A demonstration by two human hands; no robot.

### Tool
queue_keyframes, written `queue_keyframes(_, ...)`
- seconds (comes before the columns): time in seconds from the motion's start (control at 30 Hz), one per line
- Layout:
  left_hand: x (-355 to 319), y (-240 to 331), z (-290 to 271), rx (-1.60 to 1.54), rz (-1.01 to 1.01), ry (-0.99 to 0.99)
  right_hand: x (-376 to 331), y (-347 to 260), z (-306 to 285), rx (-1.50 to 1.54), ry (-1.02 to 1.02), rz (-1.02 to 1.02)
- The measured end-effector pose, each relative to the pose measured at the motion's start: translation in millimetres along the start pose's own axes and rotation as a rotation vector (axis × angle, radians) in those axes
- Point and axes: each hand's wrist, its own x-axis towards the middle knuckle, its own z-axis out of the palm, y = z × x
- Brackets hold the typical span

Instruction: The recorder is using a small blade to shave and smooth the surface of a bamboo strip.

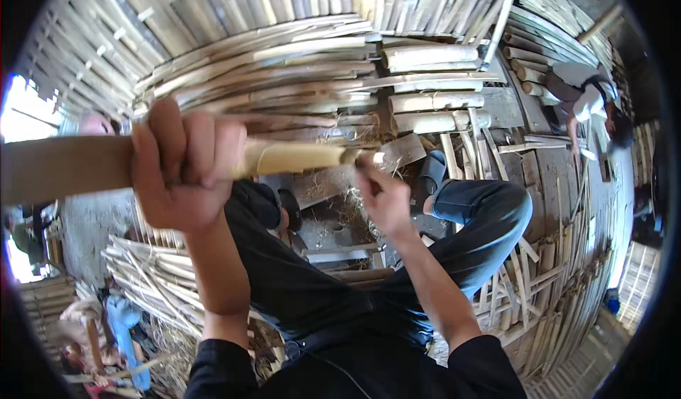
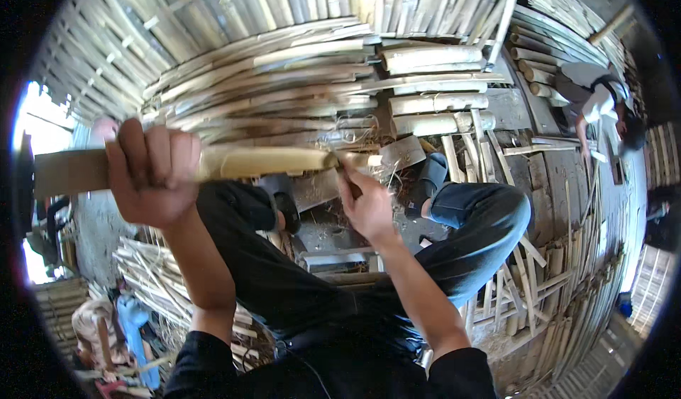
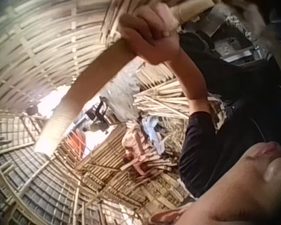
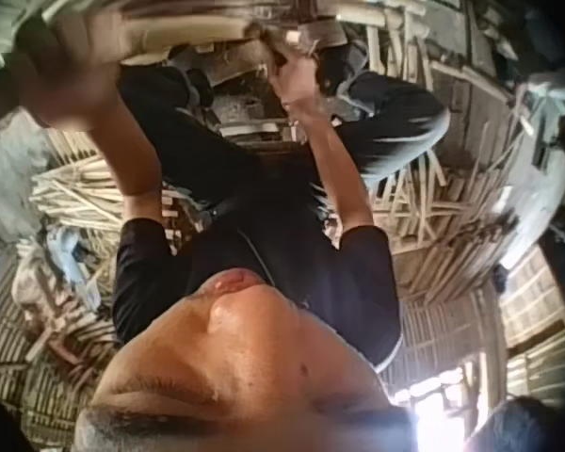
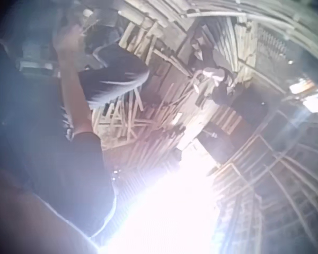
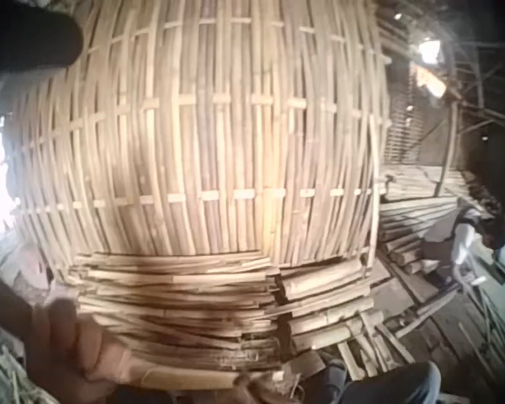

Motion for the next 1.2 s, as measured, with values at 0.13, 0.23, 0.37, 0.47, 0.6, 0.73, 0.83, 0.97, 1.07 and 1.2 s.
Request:
queue_keyframes(0.13,-11.9,-0.6,-20.5,-0.002,0.005,-0.008,-10.3,118.8,25.1,-0.060,-0.031,0.450)
queue_keyframes(0.23,-8.0,3.6,-19.0,0.027,0.001,-0.018,-3.7,66.3,7.3,0.027,0.069,0.277)
queue_keyframes(0.37,-3.5,6.9,-23.6,0.039,-0.014,-0.002,2.9,-2.9,-0.5,0.179,0.226,0.034)
queue_keyframes(0.47,-2.2,3.8,-24.8,-0.002,0.012,-0.020,-16.2,71.9,33.2,-0.081,0.136,0.079)
queue_keyframes(0.6,-6.1,1.5,-19.3,-0.030,-0.013,-0.128,-55.5,202.0,39.6,-0.529,-0.249,0.679)
queue_keyframes(0.73,-5.2,8.1,-31.4,0.000,-0.008,-0.106,-11.4,117.0,34.8,0.006,0.112,0.388)
queue_keyframes(0.83,-5.5,17.5,-47.2,-0.016,0.008,0.015,12.9,27.5,8.7,0.230,0.245,0.210)
queue_keyframes(0.97,-2.2,36.8,-56.1,-0.051,0.016,0.011,5.0,40.7,50.6,0.438,0.450,-0.149)
queue_keyframes(1.07,-5.9,42.4,-57.7,0.037,0.017,0.030,-29.9,127.9,93.7,-0.177,-0.194,0.449)
queue_keyframes(1.2,2.7,29.2,-63.0,-0.008,-0.015,0.005,-71.3,251.6,100.5,-0.431,-0.373,0.712)
